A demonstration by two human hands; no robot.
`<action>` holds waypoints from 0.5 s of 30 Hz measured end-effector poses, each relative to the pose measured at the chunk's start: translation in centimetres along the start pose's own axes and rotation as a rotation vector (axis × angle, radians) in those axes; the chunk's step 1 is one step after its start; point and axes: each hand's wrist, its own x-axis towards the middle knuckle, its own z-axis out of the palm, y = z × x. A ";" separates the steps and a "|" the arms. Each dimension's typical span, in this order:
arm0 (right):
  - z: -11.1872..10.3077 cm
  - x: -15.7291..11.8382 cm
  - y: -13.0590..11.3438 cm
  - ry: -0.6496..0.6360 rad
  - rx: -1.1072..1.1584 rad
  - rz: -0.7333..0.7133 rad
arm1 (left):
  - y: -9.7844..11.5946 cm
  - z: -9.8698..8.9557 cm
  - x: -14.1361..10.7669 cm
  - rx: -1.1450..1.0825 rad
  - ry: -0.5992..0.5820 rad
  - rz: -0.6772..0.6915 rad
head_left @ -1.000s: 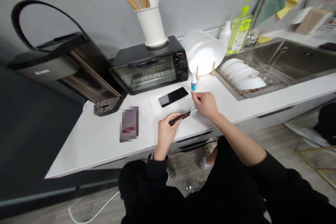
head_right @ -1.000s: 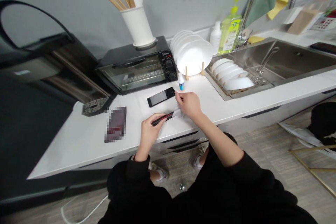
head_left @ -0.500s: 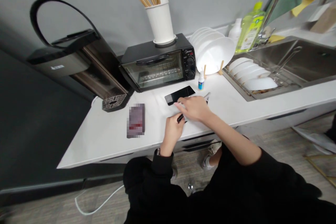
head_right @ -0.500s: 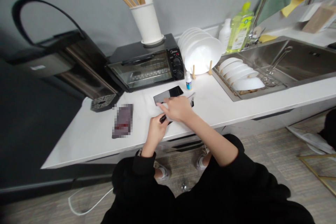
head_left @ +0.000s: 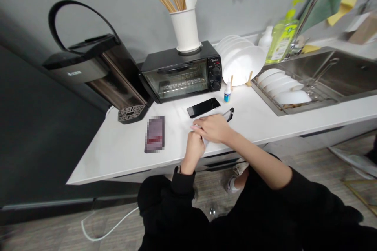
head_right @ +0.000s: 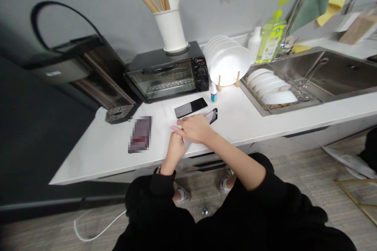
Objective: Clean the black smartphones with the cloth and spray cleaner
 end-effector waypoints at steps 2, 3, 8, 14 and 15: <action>-0.8 -0.3 3.6 -0.006 -0.061 0.122 | 0.8 -0.1 0.0 -0.004 -0.045 0.026; -1.2 -0.5 4.9 -0.011 -0.092 0.178 | 1.2 -0.1 0.1 -0.018 -0.053 0.032; -0.7 -0.9 3.2 0.023 -0.109 0.108 | 1.2 0.4 0.4 0.083 -0.059 0.029; 0.3 -1.4 -0.8 0.027 0.000 -0.005 | 0.6 -0.1 -0.1 0.176 -0.066 0.027; 0.0 -1.4 0.3 0.005 -0.016 0.050 | 0.8 -0.1 -0.1 0.170 -0.078 0.037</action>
